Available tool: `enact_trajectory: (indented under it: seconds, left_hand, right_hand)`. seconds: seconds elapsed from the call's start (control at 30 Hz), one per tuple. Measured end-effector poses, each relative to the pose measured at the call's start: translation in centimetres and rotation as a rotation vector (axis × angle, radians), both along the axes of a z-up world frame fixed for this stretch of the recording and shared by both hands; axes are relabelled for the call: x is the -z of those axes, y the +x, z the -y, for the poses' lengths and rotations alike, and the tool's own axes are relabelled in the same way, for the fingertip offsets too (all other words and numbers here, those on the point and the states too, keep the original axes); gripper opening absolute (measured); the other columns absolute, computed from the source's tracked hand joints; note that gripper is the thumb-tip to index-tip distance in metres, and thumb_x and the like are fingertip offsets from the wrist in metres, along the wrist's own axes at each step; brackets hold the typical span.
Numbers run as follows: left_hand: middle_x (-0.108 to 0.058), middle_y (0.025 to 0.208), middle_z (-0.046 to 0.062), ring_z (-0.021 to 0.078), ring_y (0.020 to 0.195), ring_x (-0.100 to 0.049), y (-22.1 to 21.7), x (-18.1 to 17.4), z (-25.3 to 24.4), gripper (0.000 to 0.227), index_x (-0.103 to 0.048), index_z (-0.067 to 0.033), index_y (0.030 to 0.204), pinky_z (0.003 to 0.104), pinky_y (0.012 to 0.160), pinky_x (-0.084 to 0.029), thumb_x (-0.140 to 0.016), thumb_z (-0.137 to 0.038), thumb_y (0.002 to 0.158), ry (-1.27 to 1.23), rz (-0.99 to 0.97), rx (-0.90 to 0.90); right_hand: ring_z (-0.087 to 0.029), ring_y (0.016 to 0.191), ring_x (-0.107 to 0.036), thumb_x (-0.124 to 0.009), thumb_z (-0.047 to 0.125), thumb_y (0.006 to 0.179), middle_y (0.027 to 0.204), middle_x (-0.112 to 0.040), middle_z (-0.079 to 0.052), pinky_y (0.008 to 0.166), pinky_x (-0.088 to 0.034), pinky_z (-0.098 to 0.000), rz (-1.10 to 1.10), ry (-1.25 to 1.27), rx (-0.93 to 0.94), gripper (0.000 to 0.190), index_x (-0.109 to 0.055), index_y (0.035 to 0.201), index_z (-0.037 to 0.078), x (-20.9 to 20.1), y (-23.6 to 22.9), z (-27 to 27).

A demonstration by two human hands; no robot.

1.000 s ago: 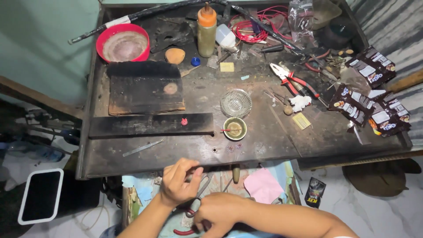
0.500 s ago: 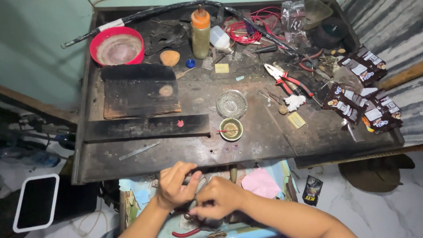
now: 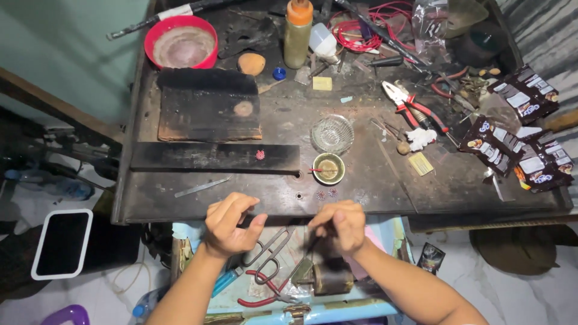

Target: Soldering small jewelry components using a torch and fine hand tools on a workbench.

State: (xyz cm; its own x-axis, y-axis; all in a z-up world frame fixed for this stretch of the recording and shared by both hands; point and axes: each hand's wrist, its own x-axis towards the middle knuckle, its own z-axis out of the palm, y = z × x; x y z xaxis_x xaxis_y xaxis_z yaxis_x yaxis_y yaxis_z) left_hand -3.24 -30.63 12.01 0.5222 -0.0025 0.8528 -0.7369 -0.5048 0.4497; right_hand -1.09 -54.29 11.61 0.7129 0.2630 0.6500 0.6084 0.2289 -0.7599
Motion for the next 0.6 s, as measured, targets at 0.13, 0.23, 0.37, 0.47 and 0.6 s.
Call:
enact_trajectory:
  seconds: [0.13,0.23,0.37,0.47,0.6]
  left_hand:
    - [-0.063,0.062,0.001,0.0149,0.037,-0.049,0.0,0.0,0.5,0.024,-0.073,-0.005,0.089,0.023,0.04,-0.045,-0.075,-0.029,0.09,0.012,0.013,-0.008]
    - [-0.063,0.062,0.0,0.0138,0.036,-0.048,0.3,0.3,0.4,0.019,-0.073,-0.0047,0.088,0.023,0.039,-0.045,-0.076,-0.023,0.089,-0.008,0.016,-0.025]
    - [-0.058,0.056,-0.002,0.0115,0.036,-0.045,0.4,0.7,-0.2,0.008,-0.074,-0.0043,0.085,0.021,0.04,-0.044,-0.076,-0.012,0.086,-0.065,0.021,-0.113]
    - [-0.059,0.057,0.001,0.0147,0.037,-0.042,0.3,1.5,-1.2,0.005,-0.075,-0.0031,0.084,0.024,0.041,-0.042,-0.073,-0.006,0.087,-0.087,0.018,-0.203]
    - [-0.054,0.055,0.003,0.0136,0.038,-0.039,0.1,0.1,-1.2,0.006,-0.074,-0.0001,0.086,0.023,0.041,-0.04,-0.07,-0.003,0.09,-0.142,0.006,-0.208]
  right_hand:
    - [-0.013,0.029,-0.049,-0.028,0.027,0.108,0.038,-0.056,-0.006,0.029,-0.041,-0.0217,-0.029,0.068,0.118,0.069,-0.075,0.065,-0.001,0.7,1.3,1.4]
    - [-0.012,0.028,-0.048,-0.029,0.027,0.108,0.037,-0.055,-0.008,0.028,-0.04,-0.0206,-0.041,0.103,0.232,0.069,-0.073,0.064,-0.003,0.9,1.8,1.9]
    - [-0.013,0.032,-0.051,-0.03,0.027,0.11,0.041,-0.056,-0.012,0.031,-0.042,-0.02,-0.09,0.171,0.416,0.067,-0.071,0.068,-0.005,0.8,2.4,2.3]
    - [-0.014,0.04,-0.057,-0.032,0.027,0.112,0.048,-0.058,-0.014,0.036,-0.045,-0.0195,-0.092,0.215,0.529,0.062,-0.069,0.076,-0.007,0.7,2.7,2.9]
    - [-0.016,0.048,-0.06,-0.035,0.025,0.112,0.055,-0.059,-0.015,0.04,-0.047,-0.0207,-0.089,0.238,0.621,0.055,-0.067,0.083,-0.008,0.0,2.8,2.8]
